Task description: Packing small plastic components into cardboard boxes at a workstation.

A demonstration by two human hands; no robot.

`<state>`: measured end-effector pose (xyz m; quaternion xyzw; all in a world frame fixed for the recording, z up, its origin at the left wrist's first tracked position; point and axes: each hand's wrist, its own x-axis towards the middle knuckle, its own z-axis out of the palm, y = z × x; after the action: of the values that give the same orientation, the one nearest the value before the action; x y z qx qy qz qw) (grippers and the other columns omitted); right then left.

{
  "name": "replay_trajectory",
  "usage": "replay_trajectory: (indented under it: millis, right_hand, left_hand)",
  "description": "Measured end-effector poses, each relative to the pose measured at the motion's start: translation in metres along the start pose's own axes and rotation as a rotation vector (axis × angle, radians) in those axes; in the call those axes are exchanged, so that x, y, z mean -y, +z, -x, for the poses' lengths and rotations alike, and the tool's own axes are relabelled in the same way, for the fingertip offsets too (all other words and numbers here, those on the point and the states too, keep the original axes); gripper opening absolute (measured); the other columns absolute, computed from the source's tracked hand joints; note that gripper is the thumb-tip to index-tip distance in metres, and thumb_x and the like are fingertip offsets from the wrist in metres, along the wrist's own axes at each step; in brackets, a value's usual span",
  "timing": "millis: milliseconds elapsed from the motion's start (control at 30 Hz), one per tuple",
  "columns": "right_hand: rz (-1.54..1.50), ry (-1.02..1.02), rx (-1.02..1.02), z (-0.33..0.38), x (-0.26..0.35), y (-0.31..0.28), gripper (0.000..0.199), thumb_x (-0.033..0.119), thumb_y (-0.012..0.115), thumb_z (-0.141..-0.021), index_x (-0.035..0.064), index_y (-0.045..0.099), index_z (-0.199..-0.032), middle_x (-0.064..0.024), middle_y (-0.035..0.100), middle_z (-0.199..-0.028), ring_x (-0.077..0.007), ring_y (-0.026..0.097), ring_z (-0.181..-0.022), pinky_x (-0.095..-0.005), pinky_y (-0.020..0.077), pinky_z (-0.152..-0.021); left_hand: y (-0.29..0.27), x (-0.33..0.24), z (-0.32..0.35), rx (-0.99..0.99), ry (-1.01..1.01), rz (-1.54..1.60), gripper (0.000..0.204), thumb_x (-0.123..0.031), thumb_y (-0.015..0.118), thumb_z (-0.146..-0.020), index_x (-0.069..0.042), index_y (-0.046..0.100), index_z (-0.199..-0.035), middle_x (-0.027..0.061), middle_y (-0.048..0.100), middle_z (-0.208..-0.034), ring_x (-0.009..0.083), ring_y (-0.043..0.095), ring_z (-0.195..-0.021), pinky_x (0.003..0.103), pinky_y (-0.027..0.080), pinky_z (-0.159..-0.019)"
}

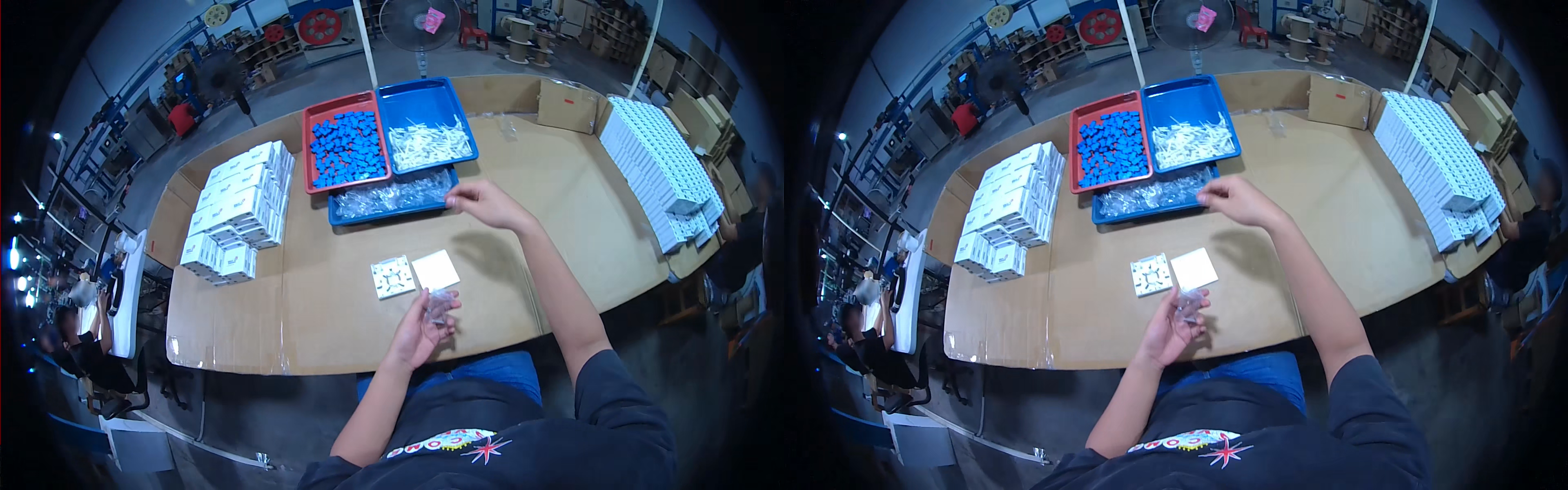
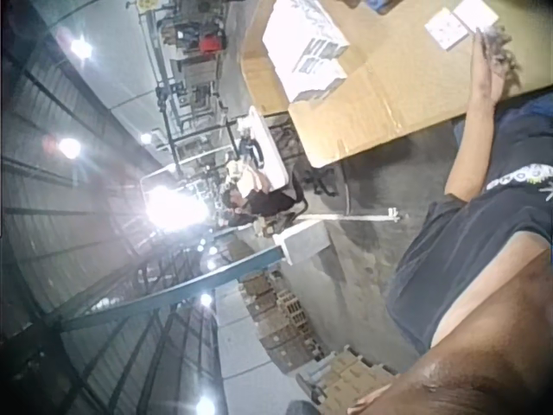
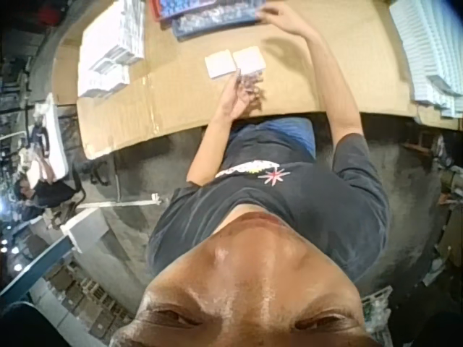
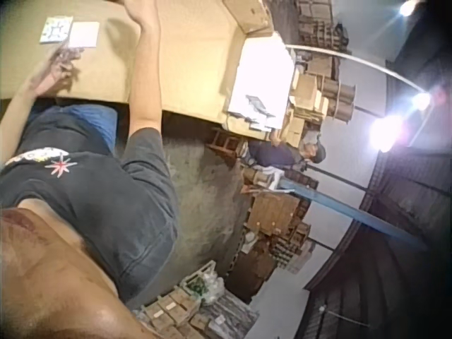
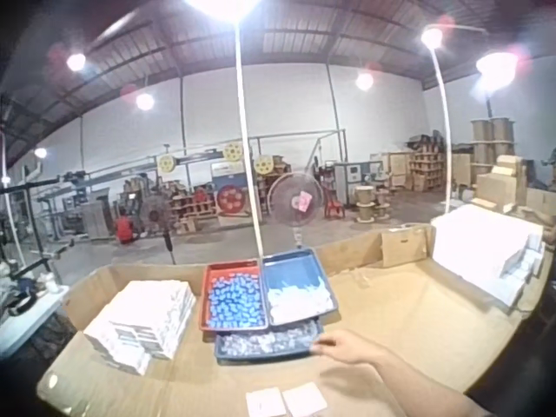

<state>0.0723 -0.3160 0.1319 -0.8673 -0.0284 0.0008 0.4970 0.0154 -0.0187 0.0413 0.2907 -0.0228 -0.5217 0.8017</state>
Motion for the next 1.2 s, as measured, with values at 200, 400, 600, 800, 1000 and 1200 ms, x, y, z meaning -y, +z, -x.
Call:
replay_trajectory:
  millis: [200, 400, 600, 800, 1000, 1200]
  right_hand:
    - [0.306, -0.060, -0.525, -0.134, -0.052, -0.024, 0.023, 0.018, 0.062, -0.099, 0.0058, 0.076, -0.113, -0.0170, 0.077, -0.110, -0.0312, 0.074, -0.098, -0.0439, 0.0571, -0.087]
    - [0.722, 0.103, -0.642, -0.231, -0.077, -0.060, 0.025, 0.015, 0.058, -0.096, 0.0120, 0.078, -0.110, -0.0150, 0.076, -0.111, -0.0367, 0.071, -0.106, -0.0492, 0.0564, -0.091]
    - [0.883, 0.082, -0.516, -0.273, -0.094, -0.060, 0.022, 0.013, 0.060, -0.094, 0.0125, 0.078, -0.107, -0.0138, 0.076, -0.110, -0.0360, 0.072, -0.105, -0.0501, 0.0561, -0.092]
    - [0.893, 0.029, -0.485, -0.285, -0.100, -0.071, 0.021, 0.011, 0.063, -0.091, 0.0119, 0.078, -0.106, -0.0133, 0.076, -0.109, -0.0349, 0.072, -0.104, -0.0481, 0.0564, -0.091]
    - [0.502, -0.104, -0.564, -0.252, -0.087, -0.079, 0.023, 0.013, 0.070, -0.093, 0.0054, 0.076, -0.114, -0.0113, 0.077, -0.101, -0.0241, 0.073, -0.094, -0.0376, 0.0562, -0.085]
    - [-0.818, 0.023, -0.422, -0.121, 0.001, 0.010, 0.017, 0.012, 0.069, -0.101, 0.0014, 0.070, -0.114, -0.0032, 0.069, -0.098, -0.0104, 0.063, -0.085, -0.0292, 0.0524, -0.069]
  left_hand:
    - [-0.016, 0.004, 0.010, -0.042, -0.060, -0.047, 0.055, -0.043, 0.042, -0.113, 0.002, 0.056, -0.143, 0.0084, 0.073, -0.117, 0.0140, 0.066, -0.087, 0.031, 0.056, -0.082]
    - [-0.024, -0.006, 0.015, -0.031, -0.066, -0.037, 0.052, -0.038, 0.039, -0.114, 0.002, 0.057, -0.142, 0.0099, 0.072, -0.120, 0.0140, 0.064, -0.092, 0.030, 0.054, -0.084]
    - [-0.034, -0.023, 0.024, -0.085, -0.048, -0.011, 0.052, -0.037, 0.039, -0.114, 0.003, 0.057, -0.142, 0.0107, 0.071, -0.120, 0.0150, 0.064, -0.091, 0.030, 0.054, -0.084]
    - [-0.041, -0.035, 0.016, -0.082, -0.047, 0.006, 0.054, -0.037, 0.036, -0.114, 0.005, 0.053, -0.144, 0.0132, 0.069, -0.121, 0.0192, 0.064, -0.091, 0.034, 0.053, -0.086]
    - [-0.045, -0.048, -0.004, -0.065, 0.008, 0.088, 0.053, -0.038, 0.038, -0.113, 0.004, 0.054, -0.141, 0.0150, 0.069, -0.120, 0.0227, 0.066, -0.092, 0.037, 0.054, -0.086]
    - [-0.035, -0.073, -0.012, -0.052, 0.125, 0.190, 0.054, -0.038, 0.040, -0.113, 0.004, 0.052, -0.145, 0.0135, 0.069, -0.119, 0.0200, 0.065, -0.090, 0.034, 0.054, -0.084]
